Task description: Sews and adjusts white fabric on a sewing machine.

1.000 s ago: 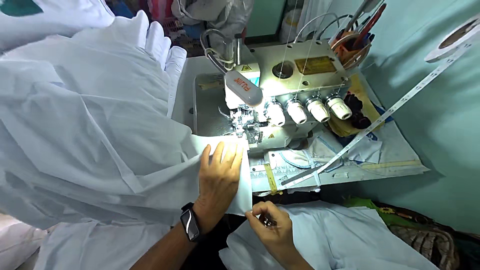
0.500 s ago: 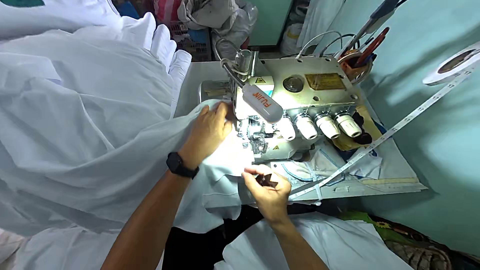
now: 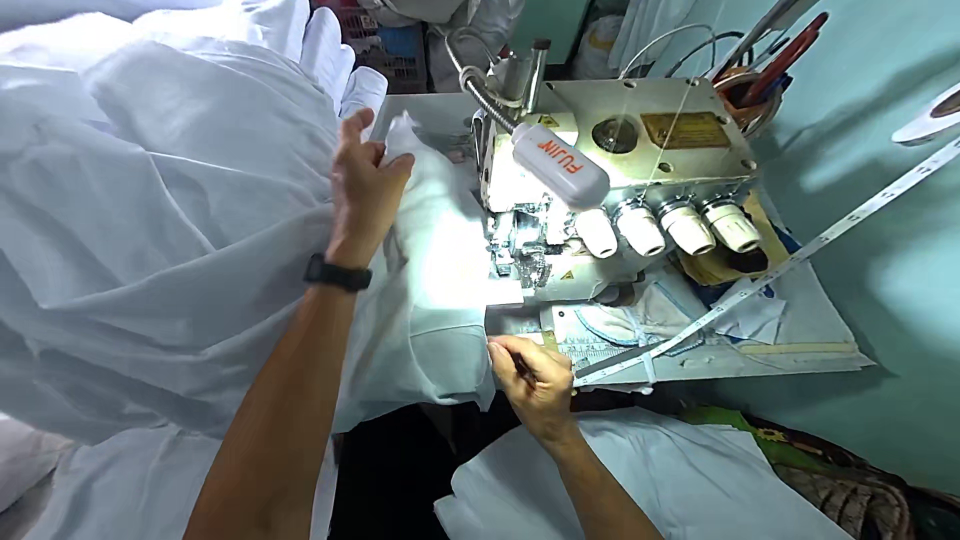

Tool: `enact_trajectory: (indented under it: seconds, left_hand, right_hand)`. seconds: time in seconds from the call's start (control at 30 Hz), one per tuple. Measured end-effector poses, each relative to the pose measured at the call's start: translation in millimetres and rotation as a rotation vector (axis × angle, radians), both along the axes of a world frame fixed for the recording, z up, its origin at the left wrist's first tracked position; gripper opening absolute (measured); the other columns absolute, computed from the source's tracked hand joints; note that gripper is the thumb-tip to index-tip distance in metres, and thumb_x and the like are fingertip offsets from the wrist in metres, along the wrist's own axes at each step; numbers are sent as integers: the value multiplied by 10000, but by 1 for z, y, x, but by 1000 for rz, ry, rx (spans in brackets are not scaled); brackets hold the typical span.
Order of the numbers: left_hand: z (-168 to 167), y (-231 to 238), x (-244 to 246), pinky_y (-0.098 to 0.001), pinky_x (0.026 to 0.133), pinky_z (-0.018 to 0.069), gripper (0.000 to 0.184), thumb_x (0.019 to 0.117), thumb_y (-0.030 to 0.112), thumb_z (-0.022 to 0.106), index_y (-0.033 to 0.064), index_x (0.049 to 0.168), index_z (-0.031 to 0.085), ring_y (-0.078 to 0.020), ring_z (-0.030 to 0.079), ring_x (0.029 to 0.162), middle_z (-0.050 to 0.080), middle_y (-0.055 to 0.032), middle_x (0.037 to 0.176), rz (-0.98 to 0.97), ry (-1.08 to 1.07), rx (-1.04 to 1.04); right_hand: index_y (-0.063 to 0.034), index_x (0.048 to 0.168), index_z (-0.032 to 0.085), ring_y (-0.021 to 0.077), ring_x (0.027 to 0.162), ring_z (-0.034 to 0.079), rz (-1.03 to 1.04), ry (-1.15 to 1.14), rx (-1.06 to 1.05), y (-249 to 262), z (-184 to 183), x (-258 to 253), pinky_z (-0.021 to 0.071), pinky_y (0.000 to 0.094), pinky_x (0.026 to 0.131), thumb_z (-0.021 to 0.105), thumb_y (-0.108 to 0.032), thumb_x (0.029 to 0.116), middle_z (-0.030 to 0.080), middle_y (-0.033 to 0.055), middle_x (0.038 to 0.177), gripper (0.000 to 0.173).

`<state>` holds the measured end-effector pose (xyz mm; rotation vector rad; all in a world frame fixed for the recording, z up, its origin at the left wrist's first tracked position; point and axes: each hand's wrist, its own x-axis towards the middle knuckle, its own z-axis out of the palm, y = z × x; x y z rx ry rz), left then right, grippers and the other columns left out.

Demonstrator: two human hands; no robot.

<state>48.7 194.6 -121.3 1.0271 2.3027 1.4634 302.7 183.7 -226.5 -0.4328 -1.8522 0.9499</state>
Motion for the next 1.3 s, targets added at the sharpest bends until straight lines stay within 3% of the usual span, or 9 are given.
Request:
enact_trajectory:
  seconds: [0.13,0.2,0.3,0.5,0.8,0.9,1.03,1.13,1.3]
  left_hand:
    - [15,-90,45,-207,881,532,565,1014,175,603,-64,1469,370,-41,630,1008,614,-148,1239,-267,407,183]
    - [1,-124,64,-220,859,528,275,1026,151,597,-40,1222,626,-101,651,960,676,-146,1056,-390,614,255]
    - [-26,-160,87,-252,780,521,136,1038,76,559,53,1082,686,-177,629,852,656,-106,928,-512,778,248]
    - [-45,-210,125,-233,883,523,114,1031,42,562,23,1100,651,-193,639,970,652,-123,1026,-313,794,149]
    - [-51,-219,161,-211,923,520,86,1020,52,596,5,1042,665,-160,649,980,659,-116,996,-279,589,169]
    - [-54,-213,176,-501,992,533,282,955,221,666,68,1180,739,-335,689,1139,717,-181,1189,-426,441,-207]
    - [-60,-172,184,-600,1008,464,248,1007,150,572,83,1204,707,-372,666,1174,655,-210,1333,-233,578,-185]
    - [-58,-128,164,-624,1082,328,326,1085,284,443,61,1279,581,-359,536,1346,523,-232,1481,-77,671,-115]
    - [-29,-74,96,-652,1108,357,503,1037,268,555,-39,1433,518,-462,508,1356,481,-286,1503,-239,536,-268]
  right_hand:
    - [49,868,743,16,555,566,12,-154,30,1,-13,16,467,128,559,681,-87,898,679,89,666,153]
    - [57,934,739,7,533,495,23,-161,24,2,-4,18,420,135,526,721,-257,904,623,55,633,316]
    - [42,1025,689,71,546,491,65,-221,122,-3,16,16,422,218,533,450,-660,1007,565,45,640,742]
    - [-3,1050,661,170,772,623,142,-137,358,-28,21,7,494,236,699,597,-239,1040,650,121,836,244]
    - [36,966,709,160,718,651,198,-76,374,-48,35,-4,515,228,666,616,-146,1023,689,136,797,212]
    - [35,902,713,55,687,623,100,-178,145,-28,44,7,508,150,653,636,-154,973,678,91,754,217]
    - [111,1115,682,300,695,669,-176,-522,40,-14,28,4,523,464,599,729,-233,821,701,197,851,455]
    - [93,1022,703,380,743,685,-71,-714,-195,-18,23,-2,521,584,661,704,-45,796,697,219,820,265]
    - [-37,861,668,4,570,546,117,-411,-847,16,35,1,462,188,531,639,78,732,614,-37,687,175]
